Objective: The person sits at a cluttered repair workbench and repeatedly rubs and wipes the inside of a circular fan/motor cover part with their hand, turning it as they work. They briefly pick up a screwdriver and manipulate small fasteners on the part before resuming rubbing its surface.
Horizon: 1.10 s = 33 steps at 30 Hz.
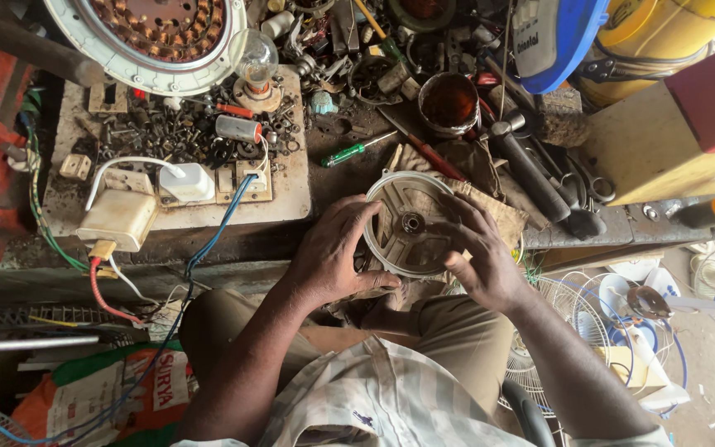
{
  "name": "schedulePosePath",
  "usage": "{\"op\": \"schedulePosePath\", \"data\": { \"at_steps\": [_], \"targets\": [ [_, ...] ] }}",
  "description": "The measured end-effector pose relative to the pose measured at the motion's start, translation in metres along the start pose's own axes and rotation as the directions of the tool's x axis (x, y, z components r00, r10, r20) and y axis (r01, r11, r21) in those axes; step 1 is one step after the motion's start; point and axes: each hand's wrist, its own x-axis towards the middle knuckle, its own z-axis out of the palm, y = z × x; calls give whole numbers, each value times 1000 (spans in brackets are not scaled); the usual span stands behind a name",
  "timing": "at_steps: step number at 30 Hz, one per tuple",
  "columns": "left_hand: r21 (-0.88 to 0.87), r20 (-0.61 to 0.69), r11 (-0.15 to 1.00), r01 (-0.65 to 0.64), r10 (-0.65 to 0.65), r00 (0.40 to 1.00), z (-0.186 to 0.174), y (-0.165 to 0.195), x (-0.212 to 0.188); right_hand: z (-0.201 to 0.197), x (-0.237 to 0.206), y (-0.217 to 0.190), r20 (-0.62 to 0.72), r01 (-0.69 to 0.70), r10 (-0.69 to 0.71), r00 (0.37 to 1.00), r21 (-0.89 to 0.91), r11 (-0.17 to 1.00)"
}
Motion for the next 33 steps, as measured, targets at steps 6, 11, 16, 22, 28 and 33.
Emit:
{"op": "schedulePosePath", "data": {
  "at_steps": [6,11,16,22,28,33],
  "targets": [
    [4,2,1000,-19,19,1000,-1,0,1,4,22,-4,-26,107,-133,991,-450,887],
    [-13,0,1000,-18,18,1000,0,-2,0,7,27,-3,37,109,-105,994,-498,860],
    [-13,12,1000,0,1,1000,1,-1,-1,7,29,0,79,103,-73,994,-512,853],
    [18,3,999,-27,27,1000,1,-1,-1,-1,31,-14,-23,32,-46,999,-407,913],
    [10,29,1000,26,-26,999,2,0,-1,2,30,-23,70,-95,92,993,40,995],
    [4,15,1000,-19,19,1000,0,0,-1,15,38,-17,49,-39,43,998,-80,996]
  ]
}}
